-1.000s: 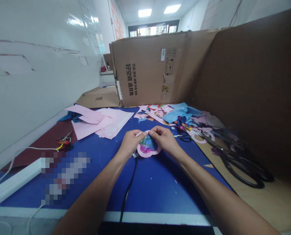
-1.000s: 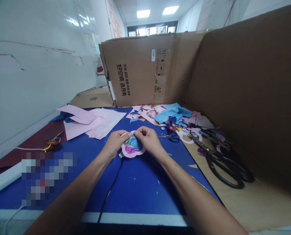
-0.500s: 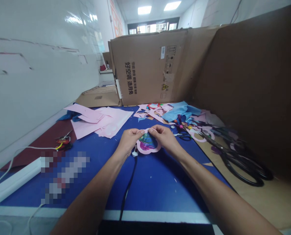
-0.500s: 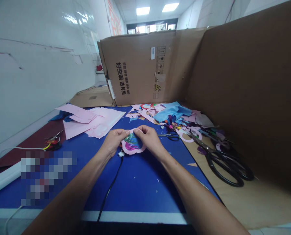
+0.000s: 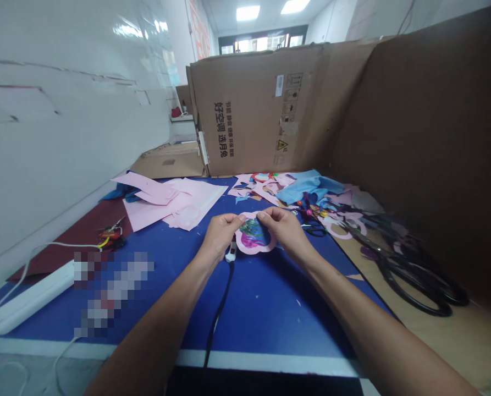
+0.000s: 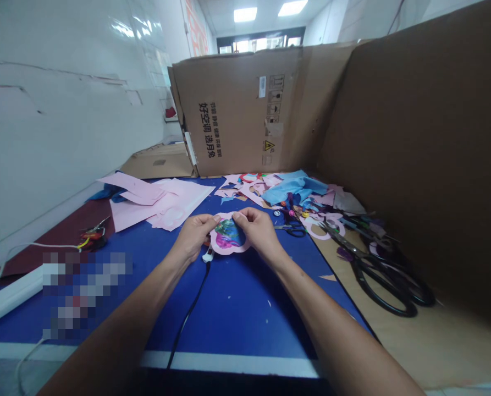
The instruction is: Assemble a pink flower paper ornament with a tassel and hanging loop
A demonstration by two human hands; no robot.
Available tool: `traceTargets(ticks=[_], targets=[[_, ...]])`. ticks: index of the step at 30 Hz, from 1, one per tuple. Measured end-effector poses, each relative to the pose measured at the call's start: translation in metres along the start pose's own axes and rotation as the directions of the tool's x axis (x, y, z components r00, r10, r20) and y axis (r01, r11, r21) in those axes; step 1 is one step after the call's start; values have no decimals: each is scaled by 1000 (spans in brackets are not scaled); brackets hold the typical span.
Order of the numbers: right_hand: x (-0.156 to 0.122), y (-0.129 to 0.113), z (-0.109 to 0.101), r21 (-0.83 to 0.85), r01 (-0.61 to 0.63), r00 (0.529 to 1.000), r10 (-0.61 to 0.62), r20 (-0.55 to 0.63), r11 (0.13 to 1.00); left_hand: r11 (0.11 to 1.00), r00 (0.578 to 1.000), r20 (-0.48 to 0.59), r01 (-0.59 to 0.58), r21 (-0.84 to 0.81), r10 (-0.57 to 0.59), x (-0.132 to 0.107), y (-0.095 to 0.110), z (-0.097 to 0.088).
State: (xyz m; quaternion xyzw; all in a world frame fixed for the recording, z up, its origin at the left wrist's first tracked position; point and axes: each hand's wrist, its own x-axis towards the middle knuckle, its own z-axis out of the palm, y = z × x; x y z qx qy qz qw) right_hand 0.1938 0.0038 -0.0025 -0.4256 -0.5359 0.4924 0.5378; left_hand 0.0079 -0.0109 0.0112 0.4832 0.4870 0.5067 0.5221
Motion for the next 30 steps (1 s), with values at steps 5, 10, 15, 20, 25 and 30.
traceTargets(ticks=[5,10,15,20,25,30], targets=[[0,2,-1,-9,-11,999,12,51,1000,999,1000,-15,1,-48,-2,0,2,-3],[0,-1,-4,-28,16,999,-17,-30,999,997,996,59,73,-1,-73,-3,5,1],[-1,-4,-3,-23,-7,999,8,42,1000,997,998,-11,58,-41,-59,-1,6,1],[-1,-1,-2,-53,-63,992,68,108,997,992,998,-58,13,-123,-20,4,3,-4],[1,1,-5,-67,-4,999,7,43,998,994,996,7,91,-55,-91,3,4,-3],[1,-1,-4,-24,-18,999,19,31,1000,992,993,16,115,-50,-114,1,6,-2]])
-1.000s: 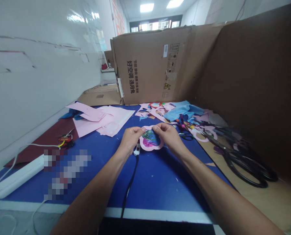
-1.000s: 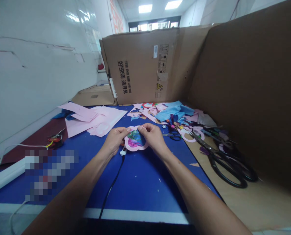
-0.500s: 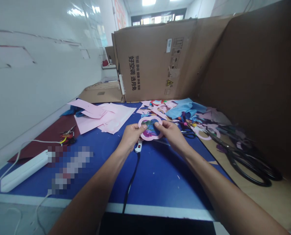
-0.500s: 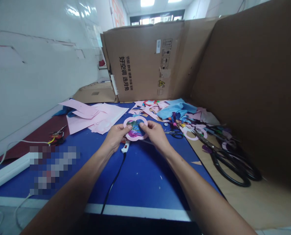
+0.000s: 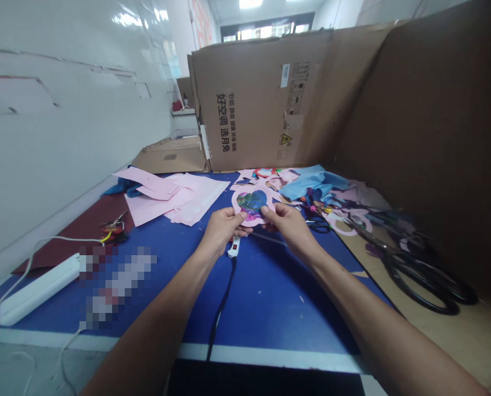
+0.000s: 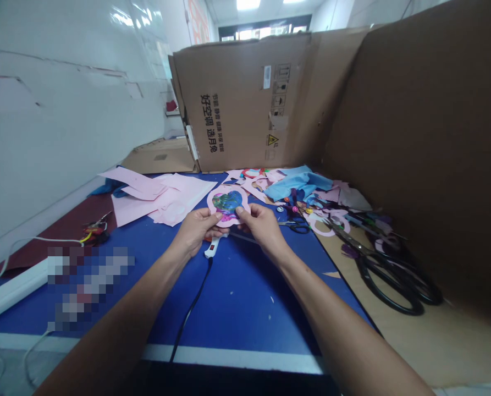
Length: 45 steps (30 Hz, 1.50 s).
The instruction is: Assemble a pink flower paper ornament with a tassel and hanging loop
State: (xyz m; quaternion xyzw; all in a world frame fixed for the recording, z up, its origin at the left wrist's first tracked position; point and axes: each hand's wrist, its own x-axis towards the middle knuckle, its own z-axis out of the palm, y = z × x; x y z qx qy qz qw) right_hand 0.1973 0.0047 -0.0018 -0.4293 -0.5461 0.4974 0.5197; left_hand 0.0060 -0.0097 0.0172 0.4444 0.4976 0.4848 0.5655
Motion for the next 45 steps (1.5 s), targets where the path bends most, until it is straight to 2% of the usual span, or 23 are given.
traceTargets(ticks=[4,11,17,20,26,32,39,45], targets=[[0,0,3,32,-10,1000,9,15,999,1000,1000,-30,-6,-12,6,-1,1,0],[2,4,2,39,-23,999,22,24,999,1000,1000,-11,-18,-18,18,0,1,0],[-1,2,3,35,-47,997,45,70,998,988,989,-68,-139,-61,135,6,-3,-7],[-1,2,4,31,-57,997,55,52,998,992,992,-52,-120,-49,118,7,-5,-7],[3,5,1,93,3,999,1,-50,996,996,997,11,-82,-25,83,3,-5,-1],[1,3,2,95,-52,997,47,60,994,989,990,-30,-139,-46,138,0,-2,0],[-2,4,5,129,-24,1000,26,-12,991,993,994,75,-86,75,81,-2,-5,-2],[-4,4,8,112,-45,997,39,61,993,989,990,53,-137,64,133,-1,-4,-2]])
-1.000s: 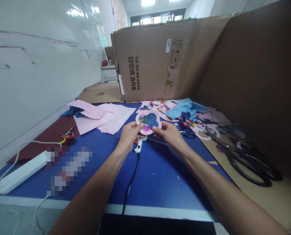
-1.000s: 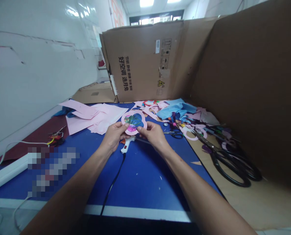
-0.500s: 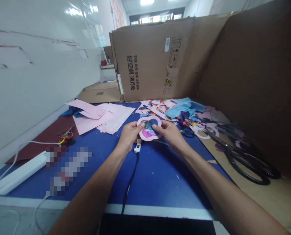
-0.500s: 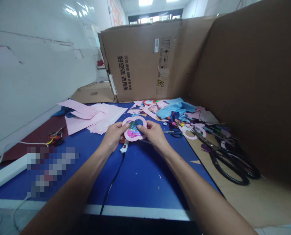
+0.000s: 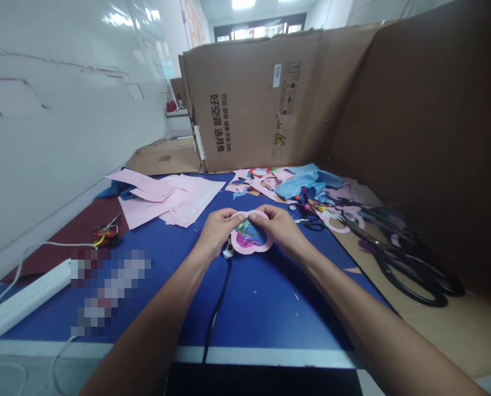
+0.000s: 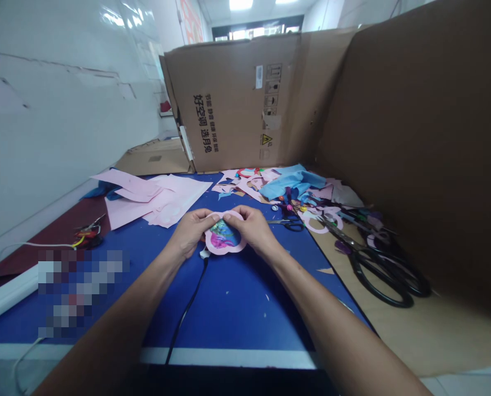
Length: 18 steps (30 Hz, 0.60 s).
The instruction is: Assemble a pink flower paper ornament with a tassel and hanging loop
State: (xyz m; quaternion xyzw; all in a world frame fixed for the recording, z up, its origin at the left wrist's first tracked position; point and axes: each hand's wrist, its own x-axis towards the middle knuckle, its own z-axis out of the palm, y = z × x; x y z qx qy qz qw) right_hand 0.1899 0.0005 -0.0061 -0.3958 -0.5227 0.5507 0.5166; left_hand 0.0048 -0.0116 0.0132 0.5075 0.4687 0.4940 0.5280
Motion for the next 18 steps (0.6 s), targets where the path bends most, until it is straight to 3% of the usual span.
traceTargets(ticks=[18], targets=[[-2,-6,4,-92,26,998,-21,52,995,993,998,-6,-60,103,60,0,-1,1]])
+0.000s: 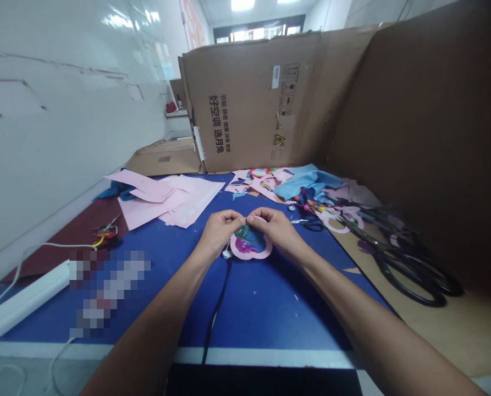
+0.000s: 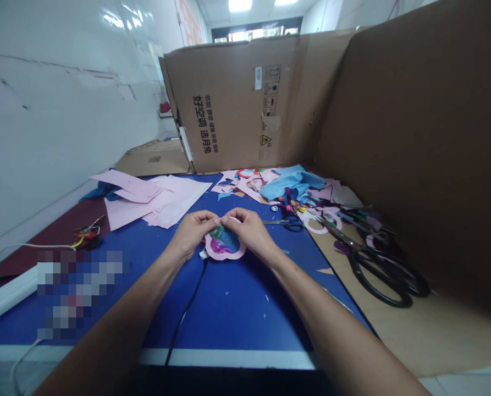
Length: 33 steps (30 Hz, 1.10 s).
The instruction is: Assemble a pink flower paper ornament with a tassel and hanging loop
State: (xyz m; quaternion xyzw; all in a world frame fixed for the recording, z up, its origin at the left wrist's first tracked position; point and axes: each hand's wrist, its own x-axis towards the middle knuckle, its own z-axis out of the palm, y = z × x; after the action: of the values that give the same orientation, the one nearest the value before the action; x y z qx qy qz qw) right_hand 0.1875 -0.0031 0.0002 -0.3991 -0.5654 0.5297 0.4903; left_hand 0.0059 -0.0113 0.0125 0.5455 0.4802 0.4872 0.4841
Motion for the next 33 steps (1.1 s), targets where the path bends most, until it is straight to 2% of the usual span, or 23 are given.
traceTargets(ticks=[9,20,33], targets=[[0,2,0,-6,-5,1000,5,14,1000,1000,1000,9,-8,8,8,1,-2,2],[1,3,0,-44,28,1000,-28,-7,999,999,999,8,37,-5,-37,0,2,3],[2,3,-1,-66,19,999,-21,-25,998,999,999,-23,43,-6,-43,0,-1,2]])
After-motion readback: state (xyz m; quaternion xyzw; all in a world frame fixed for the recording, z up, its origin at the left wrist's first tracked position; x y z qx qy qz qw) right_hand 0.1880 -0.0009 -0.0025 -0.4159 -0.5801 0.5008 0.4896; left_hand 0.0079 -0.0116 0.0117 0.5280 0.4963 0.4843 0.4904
